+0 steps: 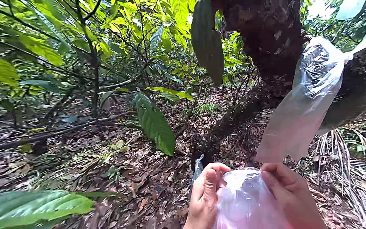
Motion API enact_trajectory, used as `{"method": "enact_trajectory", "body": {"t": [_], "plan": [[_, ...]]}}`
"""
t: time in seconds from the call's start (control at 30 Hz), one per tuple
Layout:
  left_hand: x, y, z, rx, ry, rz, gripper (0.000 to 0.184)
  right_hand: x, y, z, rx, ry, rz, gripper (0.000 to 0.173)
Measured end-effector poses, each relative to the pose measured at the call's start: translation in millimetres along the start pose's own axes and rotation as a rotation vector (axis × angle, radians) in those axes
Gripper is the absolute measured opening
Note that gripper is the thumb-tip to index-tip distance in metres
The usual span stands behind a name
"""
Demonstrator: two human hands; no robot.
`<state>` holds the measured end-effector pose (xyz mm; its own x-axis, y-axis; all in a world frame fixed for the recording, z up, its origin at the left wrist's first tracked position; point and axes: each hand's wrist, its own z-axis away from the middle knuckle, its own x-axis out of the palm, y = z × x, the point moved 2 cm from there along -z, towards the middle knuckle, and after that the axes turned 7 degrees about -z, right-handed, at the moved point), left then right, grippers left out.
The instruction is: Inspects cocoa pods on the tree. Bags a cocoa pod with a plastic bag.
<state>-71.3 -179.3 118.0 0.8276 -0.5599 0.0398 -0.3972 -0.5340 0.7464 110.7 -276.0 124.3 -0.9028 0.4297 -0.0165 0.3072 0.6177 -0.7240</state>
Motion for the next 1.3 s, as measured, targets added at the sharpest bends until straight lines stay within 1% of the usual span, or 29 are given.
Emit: {"method": "enact_trajectory", "body": {"t": [0.07,0.1,0.17,0.2,0.23,0.27,0.3,0.33,0.37,0.4,0.43,0.5,0.57,0.6,0.63,0.7,0.77,0.8,0.83,0.87,0.9,0.93,1.0,1.07,1.13,1.17,1.23,1.27,1.3], "plan": [[-5.5,-1.5,3.7,-0.005,-0.04,0.023,0.052,1.4,1.4,-1.2,-0.039,-0.029,0.058,0.009],[-10.1,-0.7,5.5,-0.028,-0.058,0.011,0.059,2.7,2.2,-2.0,-0.086,-0.064,0.104,0.009],[-20.3,1.6,9.6,-0.094,-0.061,-0.066,0.082,5.5,3.3,-3.8,-0.217,-0.118,0.239,0.016],[-25.2,3.8,12.1,-0.121,-0.061,-0.113,0.089,6.6,2.6,-5.0,-0.284,-0.125,0.311,0.018],[-29.7,7.9,14.2,-0.136,-0.072,-0.19,0.087,7.4,1.0,-6.5,-0.332,-0.129,0.361,0.019],[-32.6,13.1,15.4,-0.152,-0.097,-0.274,0.076,8.2,-0.5,-8.1,-0.363,-0.145,0.372,0.018],[-32.5,16.7,16.3,-0.174,-0.119,-0.331,0.055,9.0,-1.3,-9.3,-0.376,-0.175,0.354,0.018],[-30.8,17.5,17.6,-0.198,-0.124,-0.334,0.028,9.6,-1.0,-9.8,-0.378,-0.215,0.323,0.017],[-29.8,16.2,19.6,-0.204,-0.12,-0.322,0.01,9.5,0.9,-9.6,-0.377,-0.249,0.299,0.017],[-31.3,15.3,22.1,-0.19,-0.126,-0.292,0.007,7.8,4.5,-9.1,-0.368,-0.27,0.305,0.018],[-35.3,15.0,24.9,-0.171,-0.138,-0.258,0.013,4.0,9.8,-8.3,-0.349,-0.278,0.347,0.019],[-45.0,15.4,29.3,-0.149,-0.153,-0.268,0.015,-6.1,21.1,-7.2,-0.256,-0.316,0.481,0.021],[-51.3,15.6,33.6,-0.146,-0.166,-0.307,0.019,-10.4,25.5,-5.2,-0.134,-0.422,0.481,0.018],[-52.7,16.0,35.3,-0.151,-0.172,-0.331,0.02,-8.5,24.0,-4.5,-0.113,-0.452,0.45,0.02],[-53.1,16.6,36.3,-0.152,-0.181,-0.353,0.02,-3.5,19.5,-4.9,-0.13,-0.455,0.414,0.027],[-51.9,17.4,38.3,-0.149,-0.197,-0.39,0.022,13.3,3.7,-6.7,-0.221,-0.474,0.362,0.048],[-50.8,18.5,41.1,-0.155,-0.194,-0.405,0.023,34.8,-13.7,-3.7,-0.278,-0.515,0.387,0.069],[-50.3,18.7,42.2,-0.157,-0.185,-0.406,0.024,45.7,-18.4,-0.3,-0.294,-0.519,0.43,0.077],[-50.0,18.7,43.6,-0.161,-0.175,-0.408,0.025,55.5,-18.5,3.1,-0.312,-0.507,0.483,0.076],[-50.1,19.5,45.3,-0.168,-0.167,-0.419,0.026,62.6,-13.9,6.2,-0.34,-0.468,0.509,0.063],[-51.0,20.9,47.5,-0.18,-0.163,-0.437,0.024,65.8,-6.2,7.9,-0.361,-0.404,0.49,0.042],[-52.9,22.8,49.6,-0.191,-0.16,-0.46,0.02,64.8,1.2,7.0,-0.351,-0.326,0.407,0.026],[-58.8,24.7,53.3,-0.203,-0.169,-0.48,0.017,52.7,11.2,-1.5,-0.22,-0.257,0.152,0.02],[-64.1,25.7,56.4,-0.212,-0.186,-0.434,0.019,41.9,13.7,-8.2,-0.071,-0.221,0.099,0.019],[-66.2,25.3,56.9,-0.225,-0.219,-0.357,0.024,34.6,11.6,-13.8,0.021,-0.236,0.127,0.027],[-66.3,25.1,56.6,-0.247,-0.237,-0.313,0.025,31.6,9.5,-16.6,0.048,-0.279,0.129,0.035],[-66.5,24.3,57.3,-0.29,-0.256,-0.269,0.025,28.6,6.3,-20.0,0.052,-0.429,0.152,0.057],[-66.7,23.8,57.9,-0.306,-0.265,-0.26,0.025,29.4,4.7,-20.1,0.05,-0.514,0.169,0.06],[-66.6,23.3,58.0,-0.315,-0.275,-0.249,0.024,31.1,3.0,-20.0,0.055,-0.595,0.179,0.056]]}}
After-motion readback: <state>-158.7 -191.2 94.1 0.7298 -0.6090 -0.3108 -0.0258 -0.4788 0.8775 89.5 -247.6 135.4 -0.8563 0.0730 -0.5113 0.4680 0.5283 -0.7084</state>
